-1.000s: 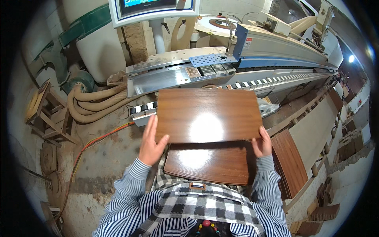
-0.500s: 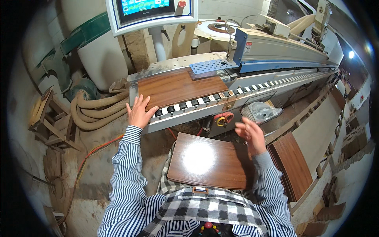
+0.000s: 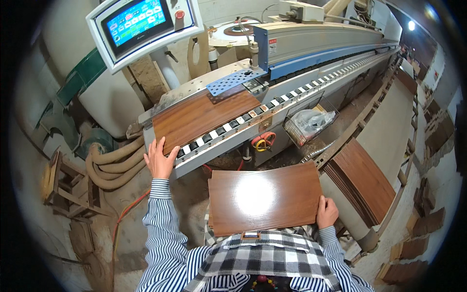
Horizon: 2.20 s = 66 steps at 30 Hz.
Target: The person repeatedly places rectangular wooden panels onto a conveyor belt feeding a woodworking machine. They guide each panel through the machine and then retrieve it from the output side, stacking the processed panels on a nearby table.
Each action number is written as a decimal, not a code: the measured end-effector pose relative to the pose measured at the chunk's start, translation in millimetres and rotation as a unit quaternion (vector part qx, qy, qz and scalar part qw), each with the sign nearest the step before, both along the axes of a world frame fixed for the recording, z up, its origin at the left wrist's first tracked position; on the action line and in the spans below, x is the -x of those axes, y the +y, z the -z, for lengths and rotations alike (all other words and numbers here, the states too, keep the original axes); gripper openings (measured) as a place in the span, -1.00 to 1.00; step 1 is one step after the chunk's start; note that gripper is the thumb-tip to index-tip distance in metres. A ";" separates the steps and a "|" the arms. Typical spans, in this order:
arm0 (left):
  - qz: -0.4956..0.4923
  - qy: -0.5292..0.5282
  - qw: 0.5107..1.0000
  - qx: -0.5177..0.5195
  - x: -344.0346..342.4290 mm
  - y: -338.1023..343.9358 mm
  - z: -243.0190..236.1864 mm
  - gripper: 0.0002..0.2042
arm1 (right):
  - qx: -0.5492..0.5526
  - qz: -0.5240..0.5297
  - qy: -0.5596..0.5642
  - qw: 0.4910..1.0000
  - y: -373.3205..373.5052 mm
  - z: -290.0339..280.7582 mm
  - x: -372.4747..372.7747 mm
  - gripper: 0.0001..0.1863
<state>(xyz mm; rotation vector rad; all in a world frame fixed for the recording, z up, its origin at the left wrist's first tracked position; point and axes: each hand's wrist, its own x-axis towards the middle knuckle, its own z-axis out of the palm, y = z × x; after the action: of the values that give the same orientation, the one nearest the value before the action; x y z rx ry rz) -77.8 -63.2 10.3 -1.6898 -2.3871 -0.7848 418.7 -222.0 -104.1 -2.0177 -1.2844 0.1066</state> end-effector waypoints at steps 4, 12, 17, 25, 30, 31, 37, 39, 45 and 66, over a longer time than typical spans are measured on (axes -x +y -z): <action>0.050 -0.026 0.998 -0.003 10.4 0.3 3.4 -0.41 | -0.006 0.006 0.013 1.000 11.7 -7.4 -6.5 -0.68; 0.086 -0.094 0.992 -0.017 22.4 -6.0 5.9 -0.48 | 0.092 -0.143 0.633 0.755 6.9 -42.2 -18.4 -0.73; 0.078 -0.054 0.995 0.008 -3.9 6.5 -6.2 -0.48 | 0.100 -0.126 0.630 0.760 4.5 -34.3 -19.4 -0.74; 0.094 0.004 0.995 0.016 -74.6 49.8 -15.5 -0.43 | 0.098 -0.135 0.614 0.771 2.0 -25.7 -21.4 -0.73; 0.173 -0.043 0.984 -0.014 -91.7 75.6 -2.4 -0.44 | 0.083 -0.151 0.604 0.778 0.2 -22.1 -20.0 -0.66; 0.197 -0.061 0.978 -0.031 -93.1 79.8 2.8 -0.44 | 0.077 -0.154 0.606 0.776 -0.5 -22.8 -19.4 -0.64; 0.259 -0.163 0.950 -0.063 -86.8 81.4 8.2 -0.48 | 0.052 -0.235 0.634 0.735 -5.1 -33.1 -25.0 -0.57; 0.279 -0.252 0.921 -0.102 -80.8 79.9 14.4 -0.50 | 0.031 -0.250 0.645 0.721 -6.8 -29.3 -27.0 -0.54; 0.315 -0.385 0.847 -0.185 -59.5 31.0 7.8 -0.58 | -0.031 -0.234 0.684 0.690 -8.4 -30.7 -27.8 -0.48; 0.137 0.066 0.988 -0.035 -4.9 -48.4 6.2 -0.41 | -0.003 -0.331 0.739 0.587 139.4 -106.4 100.8 -0.50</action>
<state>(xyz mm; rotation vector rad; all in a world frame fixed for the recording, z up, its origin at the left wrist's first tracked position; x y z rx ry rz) -72.9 -111.6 4.0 -2.0001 -2.0448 -0.7549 317.8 -82.7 2.3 -0.6179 -0.6634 1.6966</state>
